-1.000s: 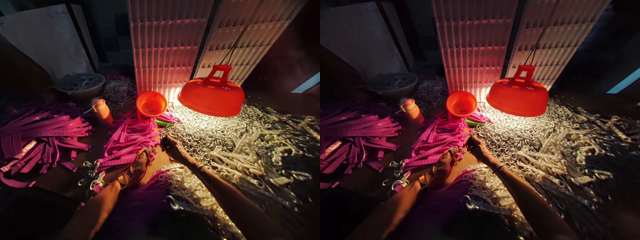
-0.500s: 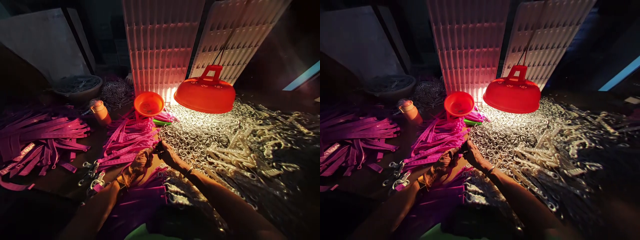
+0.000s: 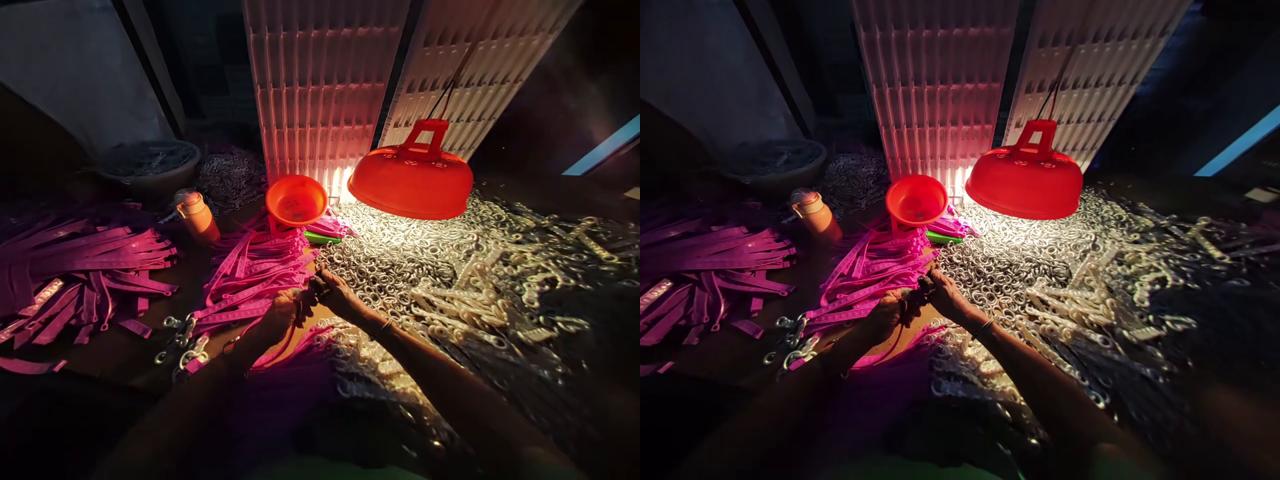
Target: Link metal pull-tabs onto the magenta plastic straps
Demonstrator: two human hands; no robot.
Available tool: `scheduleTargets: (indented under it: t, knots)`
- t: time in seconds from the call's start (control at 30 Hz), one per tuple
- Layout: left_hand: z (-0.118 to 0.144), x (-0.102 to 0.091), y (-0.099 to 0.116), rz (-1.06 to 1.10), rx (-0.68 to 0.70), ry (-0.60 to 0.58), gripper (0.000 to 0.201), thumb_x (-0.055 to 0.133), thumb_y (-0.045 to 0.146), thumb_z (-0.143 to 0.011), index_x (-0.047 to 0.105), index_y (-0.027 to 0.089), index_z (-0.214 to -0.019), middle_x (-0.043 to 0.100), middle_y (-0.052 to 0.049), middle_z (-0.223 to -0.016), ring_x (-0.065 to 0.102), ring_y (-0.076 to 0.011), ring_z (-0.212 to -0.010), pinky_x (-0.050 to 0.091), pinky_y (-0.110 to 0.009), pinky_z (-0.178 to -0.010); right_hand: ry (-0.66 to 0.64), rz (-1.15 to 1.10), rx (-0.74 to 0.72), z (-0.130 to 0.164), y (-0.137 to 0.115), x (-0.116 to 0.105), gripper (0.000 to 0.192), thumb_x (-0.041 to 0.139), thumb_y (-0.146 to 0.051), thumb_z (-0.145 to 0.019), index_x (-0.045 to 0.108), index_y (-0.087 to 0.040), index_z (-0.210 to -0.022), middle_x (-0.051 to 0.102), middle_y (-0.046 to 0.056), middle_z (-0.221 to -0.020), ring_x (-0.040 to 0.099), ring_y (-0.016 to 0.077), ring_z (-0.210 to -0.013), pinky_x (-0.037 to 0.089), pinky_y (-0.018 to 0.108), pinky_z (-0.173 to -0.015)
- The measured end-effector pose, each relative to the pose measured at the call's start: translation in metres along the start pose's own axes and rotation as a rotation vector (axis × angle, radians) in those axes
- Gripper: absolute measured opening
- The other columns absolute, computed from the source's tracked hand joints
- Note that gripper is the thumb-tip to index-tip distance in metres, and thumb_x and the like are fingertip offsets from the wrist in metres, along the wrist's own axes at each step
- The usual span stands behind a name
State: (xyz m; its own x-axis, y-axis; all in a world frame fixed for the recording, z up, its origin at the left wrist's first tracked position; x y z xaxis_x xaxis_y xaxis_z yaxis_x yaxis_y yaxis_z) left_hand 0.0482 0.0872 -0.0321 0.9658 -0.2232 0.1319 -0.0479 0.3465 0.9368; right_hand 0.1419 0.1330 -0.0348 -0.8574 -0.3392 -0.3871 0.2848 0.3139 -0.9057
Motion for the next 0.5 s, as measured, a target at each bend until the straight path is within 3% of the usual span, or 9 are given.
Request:
scheduleTargets:
  t: [0.1, 0.2, 0.27, 0.37, 0.5]
  knots:
    - [-0.002, -0.009, 0.006, 0.014, -0.08, 0.022, 0.033, 0.064, 0.043, -0.064, 0.047, 0.016, -0.059, 0.033, 0.009, -0.037, 0.022, -0.0023, -0.032, 0.013, -0.021, -0.038, -0.134, 0.213, -0.1, 0.009, -0.032, -0.001, 0.022, 0.042, -0.036, -0.09, 0.052, -0.017, -0.086, 0.054, -0.001, -0.064, 0.045, 0.0089, -0.054, 0.032, 0.022, -0.05]
    - [0.007, -0.009, 0.023, -0.058, -0.081, -0.072, 0.037, 0.068, 0.041, -0.062, 0.043, 0.017, -0.053, 0.032, 0.009, -0.036, 0.022, -0.002, -0.032, 0.011, -0.022, -0.038, -0.161, 0.414, -0.194, 0.032, -0.062, -0.004, 0.022, 0.051, -0.036, -0.087, 0.05, -0.017, -0.098, 0.054, -0.001, -0.066, 0.043, 0.009, -0.054, 0.028, 0.022, -0.049]
    - [0.018, -0.004, 0.027, -0.132, -0.092, -0.158, 0.036, 0.067, 0.044, -0.064, 0.049, 0.015, -0.054, 0.033, 0.008, -0.039, 0.022, -0.0027, -0.034, 0.011, -0.022, -0.038, -0.165, 0.487, -0.231, 0.052, -0.076, -0.002, 0.022, 0.05, -0.034, -0.088, 0.048, -0.016, -0.102, 0.055, 0.0, -0.068, 0.04, 0.0084, -0.052, 0.025, 0.022, -0.048]
    - [0.036, 0.007, 0.021, -0.214, -0.118, -0.283, 0.039, 0.064, 0.05, -0.069, 0.059, 0.012, -0.063, 0.035, 0.007, -0.044, 0.024, -0.004, -0.04, 0.014, -0.022, -0.039, -0.211, 0.482, -0.18, 0.082, -0.084, 0.004, 0.023, 0.047, -0.033, -0.09, 0.044, -0.017, -0.107, 0.056, 0.0, -0.066, 0.038, 0.0078, -0.046, 0.021, 0.023, -0.046]
    - [0.06, 0.025, 0.004, -0.235, -0.101, -0.384, 0.043, 0.059, 0.052, -0.075, 0.058, 0.012, -0.063, 0.039, 0.004, -0.05, 0.029, -0.0052, -0.046, 0.02, -0.02, -0.042, -0.234, 0.386, -0.035, 0.11, -0.08, 0.004, 0.029, 0.051, -0.041, -0.087, 0.046, -0.019, -0.105, 0.058, 0.002, -0.068, 0.045, 0.0097, -0.051, 0.025, 0.023, -0.047]
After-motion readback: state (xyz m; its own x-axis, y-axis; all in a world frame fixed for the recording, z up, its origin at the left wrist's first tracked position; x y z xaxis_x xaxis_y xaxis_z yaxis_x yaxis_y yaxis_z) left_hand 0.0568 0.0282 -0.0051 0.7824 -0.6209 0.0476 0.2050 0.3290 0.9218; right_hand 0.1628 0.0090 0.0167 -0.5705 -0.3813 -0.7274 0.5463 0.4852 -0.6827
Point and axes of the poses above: each hand's wrist, its own z-axis away from the middle knuckle, its own x-axis out of the palm, y = z × x, the point moved 8 cm from there along -z, towards the middle knuckle
